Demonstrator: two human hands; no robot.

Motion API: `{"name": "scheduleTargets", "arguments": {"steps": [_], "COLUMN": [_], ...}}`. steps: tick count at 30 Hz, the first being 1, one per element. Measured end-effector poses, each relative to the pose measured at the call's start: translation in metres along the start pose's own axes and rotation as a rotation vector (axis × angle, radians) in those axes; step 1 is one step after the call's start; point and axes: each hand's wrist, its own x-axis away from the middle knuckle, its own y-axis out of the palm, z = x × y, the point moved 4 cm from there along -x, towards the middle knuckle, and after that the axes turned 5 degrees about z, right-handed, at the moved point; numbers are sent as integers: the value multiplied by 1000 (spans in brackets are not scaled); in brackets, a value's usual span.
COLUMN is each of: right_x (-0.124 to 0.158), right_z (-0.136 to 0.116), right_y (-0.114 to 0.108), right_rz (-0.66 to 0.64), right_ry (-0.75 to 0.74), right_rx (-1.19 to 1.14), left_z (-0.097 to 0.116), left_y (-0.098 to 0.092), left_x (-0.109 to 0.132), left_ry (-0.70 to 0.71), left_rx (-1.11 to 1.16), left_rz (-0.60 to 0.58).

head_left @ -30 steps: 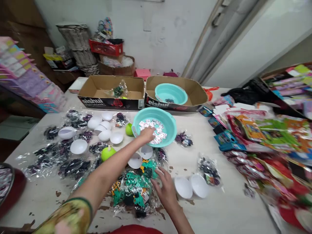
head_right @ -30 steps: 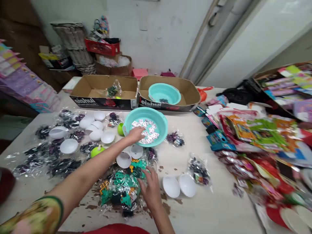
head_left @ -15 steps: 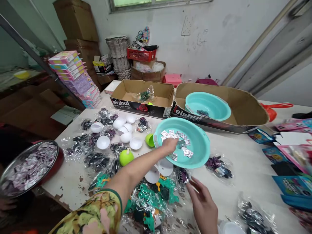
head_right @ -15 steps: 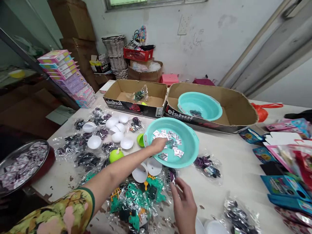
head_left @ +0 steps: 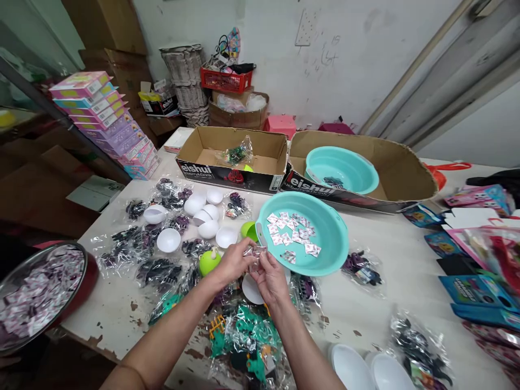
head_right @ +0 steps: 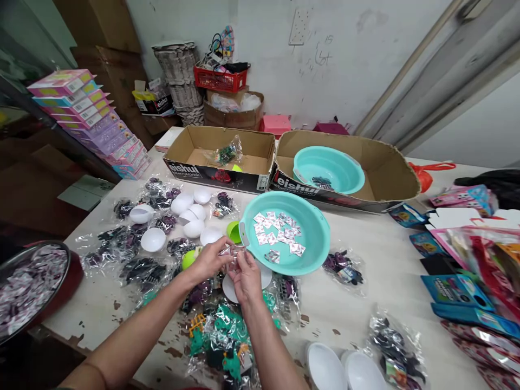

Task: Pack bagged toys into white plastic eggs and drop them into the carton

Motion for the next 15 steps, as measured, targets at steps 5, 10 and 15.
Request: {"name": "scheduleTargets", "arguments": {"steps": [5, 10, 15], "right_x": [-6, -11, -11], "right_z": [10, 18, 18], "right_y": [3, 10, 10], "right_rz": [58, 56, 87], "right_ry": [6, 25, 8], "right_rx": [-19, -36, -28], "left_z": [-26, -33, -39], "left_y": [-20, -15, -33], "left_x": [-8, -13, -13], "left_ry": [-133, -89, -34], "left_rx": [312, 202, -137], "left_rz": [53, 226, 448]}}
